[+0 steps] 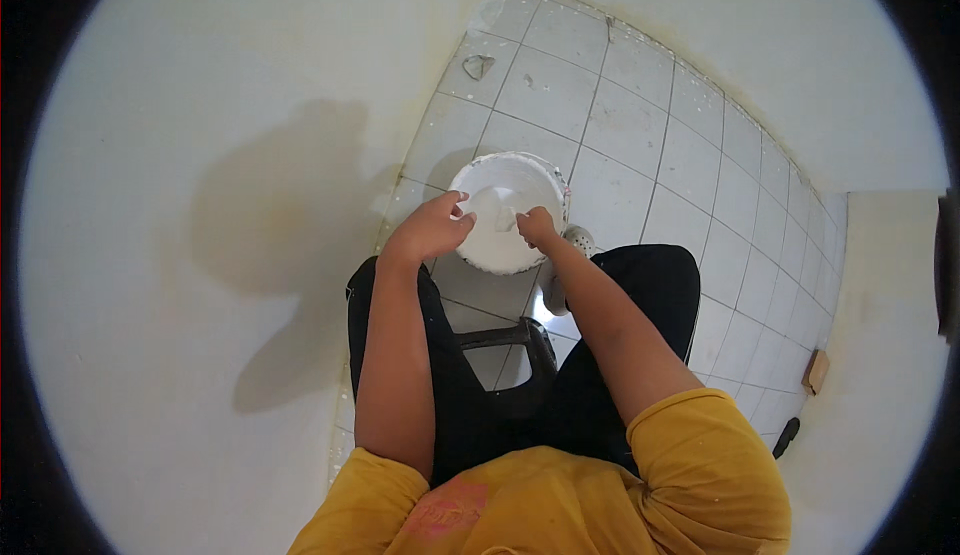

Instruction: The person applies white paint to a wall using a paintbrush, working from a sitting position on a stool.

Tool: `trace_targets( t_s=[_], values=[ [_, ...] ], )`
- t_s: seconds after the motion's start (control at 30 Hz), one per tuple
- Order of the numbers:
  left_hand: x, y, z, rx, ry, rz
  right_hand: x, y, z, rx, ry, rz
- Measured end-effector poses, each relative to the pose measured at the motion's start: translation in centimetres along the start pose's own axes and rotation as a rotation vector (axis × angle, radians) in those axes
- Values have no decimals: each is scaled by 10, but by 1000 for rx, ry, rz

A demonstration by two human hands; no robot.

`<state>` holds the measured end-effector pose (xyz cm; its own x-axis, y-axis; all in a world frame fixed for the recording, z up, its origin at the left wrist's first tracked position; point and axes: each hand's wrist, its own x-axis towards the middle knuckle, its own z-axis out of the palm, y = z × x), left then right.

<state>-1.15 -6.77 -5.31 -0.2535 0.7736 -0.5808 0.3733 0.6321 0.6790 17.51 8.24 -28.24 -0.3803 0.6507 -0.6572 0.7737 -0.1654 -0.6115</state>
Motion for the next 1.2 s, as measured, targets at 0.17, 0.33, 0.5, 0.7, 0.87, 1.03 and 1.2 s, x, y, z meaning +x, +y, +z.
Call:
trace_targets(
  t_s=[0.17, 0.33, 0.5, 0.7, 0.87, 1.03, 1.2],
  values=[
    [-5, -5, 3, 14, -12, -52, 15, 7, 34, 219, 19, 92],
    [-2, 4, 9, 89, -53, -15, 31, 18, 33, 442, -10, 227],
    [-4, 13, 13, 167, -62, -47, 39, 21, 41, 678, 68, 334],
    [0, 18, 19, 158, -86, -45, 48, 23, 42, 787, 41, 425],
    [0, 23, 20, 160, -104, -46, 57, 25, 45, 787, 18, 446],
    [0, 20, 23, 151, -87, -34, 66, 26, 51, 836, 74, 441],
    [-2, 8, 23, 165, -84, -41, 60, 11, 72, 772, 11, 312]
  ],
)
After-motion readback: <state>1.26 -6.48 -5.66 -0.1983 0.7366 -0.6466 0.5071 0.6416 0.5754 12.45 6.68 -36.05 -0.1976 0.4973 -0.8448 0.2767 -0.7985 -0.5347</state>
